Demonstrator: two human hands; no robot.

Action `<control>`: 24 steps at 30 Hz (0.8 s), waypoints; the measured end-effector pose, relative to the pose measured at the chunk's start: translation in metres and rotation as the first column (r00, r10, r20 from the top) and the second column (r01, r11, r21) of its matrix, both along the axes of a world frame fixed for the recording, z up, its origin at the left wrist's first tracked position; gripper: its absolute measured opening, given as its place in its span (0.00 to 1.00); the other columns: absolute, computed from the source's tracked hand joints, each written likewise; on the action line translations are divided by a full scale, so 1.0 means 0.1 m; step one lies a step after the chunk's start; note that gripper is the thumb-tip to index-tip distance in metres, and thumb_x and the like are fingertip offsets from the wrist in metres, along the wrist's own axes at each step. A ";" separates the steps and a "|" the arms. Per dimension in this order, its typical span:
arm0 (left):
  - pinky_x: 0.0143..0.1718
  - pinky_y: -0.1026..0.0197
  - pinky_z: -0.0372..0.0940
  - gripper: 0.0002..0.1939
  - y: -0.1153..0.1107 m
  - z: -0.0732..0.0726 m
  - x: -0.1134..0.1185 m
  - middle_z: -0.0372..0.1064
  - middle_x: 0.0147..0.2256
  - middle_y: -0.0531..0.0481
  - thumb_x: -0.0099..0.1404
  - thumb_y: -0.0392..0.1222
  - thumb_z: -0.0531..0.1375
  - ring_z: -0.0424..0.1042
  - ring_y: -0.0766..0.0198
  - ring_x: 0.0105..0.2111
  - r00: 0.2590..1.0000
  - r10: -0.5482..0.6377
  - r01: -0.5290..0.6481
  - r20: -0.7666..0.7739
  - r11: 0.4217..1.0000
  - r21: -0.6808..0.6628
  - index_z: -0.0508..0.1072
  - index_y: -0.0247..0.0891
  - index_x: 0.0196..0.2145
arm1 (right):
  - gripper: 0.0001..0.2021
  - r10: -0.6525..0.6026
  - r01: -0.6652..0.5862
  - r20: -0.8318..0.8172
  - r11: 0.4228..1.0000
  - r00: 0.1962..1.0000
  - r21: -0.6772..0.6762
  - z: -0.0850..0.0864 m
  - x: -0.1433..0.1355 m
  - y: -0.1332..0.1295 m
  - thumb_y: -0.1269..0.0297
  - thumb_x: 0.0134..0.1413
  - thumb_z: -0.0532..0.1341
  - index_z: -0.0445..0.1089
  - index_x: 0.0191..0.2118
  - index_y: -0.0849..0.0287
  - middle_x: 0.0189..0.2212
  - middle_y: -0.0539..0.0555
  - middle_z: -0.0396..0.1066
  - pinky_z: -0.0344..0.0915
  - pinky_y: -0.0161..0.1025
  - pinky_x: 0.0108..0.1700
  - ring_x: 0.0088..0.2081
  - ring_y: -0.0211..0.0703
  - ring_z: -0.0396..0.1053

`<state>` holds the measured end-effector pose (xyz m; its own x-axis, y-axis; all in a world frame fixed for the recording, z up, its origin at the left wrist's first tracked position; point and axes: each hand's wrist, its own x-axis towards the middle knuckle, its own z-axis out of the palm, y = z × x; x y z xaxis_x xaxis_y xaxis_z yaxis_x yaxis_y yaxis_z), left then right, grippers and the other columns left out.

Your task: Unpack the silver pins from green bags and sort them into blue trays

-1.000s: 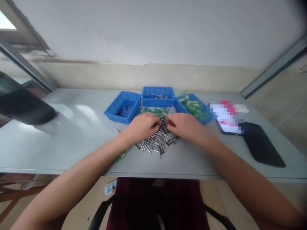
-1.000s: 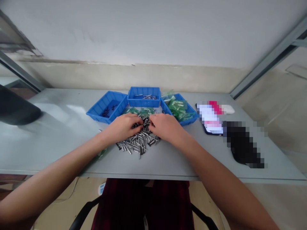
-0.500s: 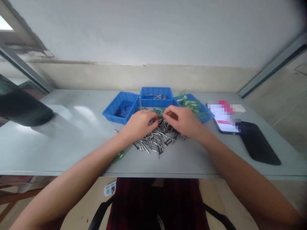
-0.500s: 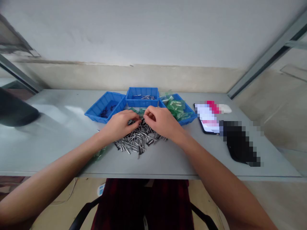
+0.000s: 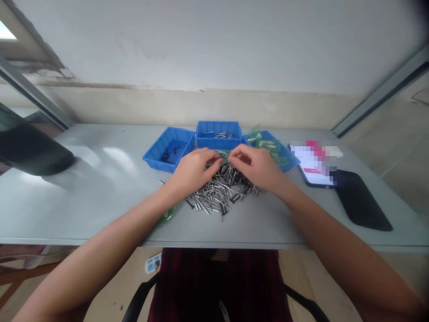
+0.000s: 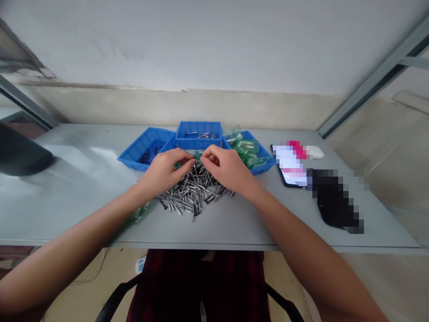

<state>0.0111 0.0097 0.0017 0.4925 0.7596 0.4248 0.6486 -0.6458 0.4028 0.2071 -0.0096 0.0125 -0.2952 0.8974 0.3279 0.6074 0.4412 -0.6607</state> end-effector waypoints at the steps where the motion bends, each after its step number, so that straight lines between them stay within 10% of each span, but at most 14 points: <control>1: 0.33 0.61 0.61 0.09 0.00 0.00 0.00 0.72 0.32 0.51 0.67 0.41 0.54 0.69 0.64 0.33 1.000 0.009 -0.010 0.014 1.000 0.012 0.72 0.38 0.33 | 0.09 -0.002 0.002 -0.013 1.000 1.000 0.005 0.00 0.00 0.00 0.60 0.59 0.57 0.67 0.31 0.57 0.24 0.48 0.69 0.56 0.34 0.26 0.24 0.34 0.63; 24: 0.34 0.62 0.66 0.10 0.01 -0.01 0.01 0.75 0.35 0.49 0.65 0.40 0.57 0.72 0.64 0.34 0.991 0.035 -0.036 0.127 0.999 0.005 0.76 0.39 0.41 | 0.10 0.027 -0.058 -0.163 0.980 0.986 -0.189 -0.02 0.00 0.03 0.57 0.58 0.57 0.68 0.32 0.57 0.27 0.50 0.70 0.62 0.37 0.31 0.29 0.39 0.69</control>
